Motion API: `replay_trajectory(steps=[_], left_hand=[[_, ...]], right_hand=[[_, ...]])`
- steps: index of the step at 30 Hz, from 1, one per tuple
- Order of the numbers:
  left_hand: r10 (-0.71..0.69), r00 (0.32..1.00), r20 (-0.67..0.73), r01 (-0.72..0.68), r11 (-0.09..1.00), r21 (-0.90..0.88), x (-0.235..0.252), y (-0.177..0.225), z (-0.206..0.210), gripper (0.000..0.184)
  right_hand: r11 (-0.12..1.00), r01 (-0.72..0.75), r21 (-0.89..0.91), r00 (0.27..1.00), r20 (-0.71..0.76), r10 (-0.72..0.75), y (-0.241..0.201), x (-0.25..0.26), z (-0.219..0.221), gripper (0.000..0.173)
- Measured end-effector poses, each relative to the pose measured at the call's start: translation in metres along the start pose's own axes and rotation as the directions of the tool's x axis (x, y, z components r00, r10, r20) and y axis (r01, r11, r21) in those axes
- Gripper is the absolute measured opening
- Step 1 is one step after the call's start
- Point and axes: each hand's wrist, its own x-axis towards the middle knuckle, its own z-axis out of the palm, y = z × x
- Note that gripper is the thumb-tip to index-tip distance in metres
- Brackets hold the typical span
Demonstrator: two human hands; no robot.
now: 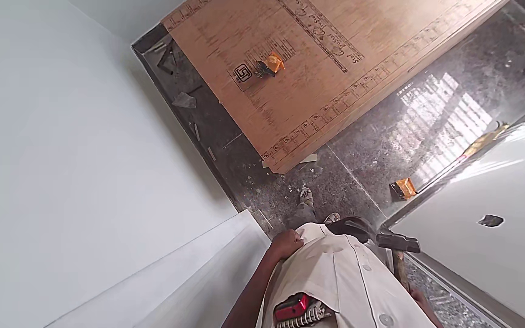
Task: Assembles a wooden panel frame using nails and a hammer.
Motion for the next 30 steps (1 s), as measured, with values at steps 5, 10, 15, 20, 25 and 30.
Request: replay_trajectory(steps=[5, 10, 15, 20, 25, 30], left_hand=[[0.086, 0.996, 0.003, -0.085, 0.988, -0.131, 0.007, -0.013, 0.001, 0.042], [0.098, 0.992, -0.085, -0.119, 0.947, -0.297, 0.015, -0.003, 0.018, 0.041], [0.053, 0.992, -0.111, -0.096, 0.896, -0.434, 0.033, 0.04, 0.032, 0.035], [0.061, 0.99, -0.126, -0.111, 0.89, -0.442, 0.068, 0.107, 0.037, 0.033], [-0.23, 0.889, -0.397, -0.128, 0.707, -0.695, 0.126, 0.128, 0.029, 0.05], [-0.423, 0.682, -0.597, -0.048, 0.788, -0.614, 0.188, 0.11, -0.084, 0.041]], right_hand=[[0.998, -0.05, -0.049, 0.961, 0.269, 0.061, 0.078, 0.093, 0.01, 0.012], [0.938, 0.108, -0.33, 0.927, 0.375, 0.025, 0.064, 0.146, -0.006, 0.017], [0.775, 0.329, -0.539, 0.869, 0.494, -0.026, 0.052, 0.226, -0.038, 0.039], [0.658, 0.353, -0.665, 0.888, 0.459, -0.012, -0.006, 0.294, -0.075, 0.036], [0.498, 0.346, -0.795, 0.918, 0.396, -0.005, -0.064, 0.382, -0.09, 0.037], [0.54, 0.339, -0.771, 0.94, 0.306, -0.152, -0.151, 0.488, -0.059, 0.038]])
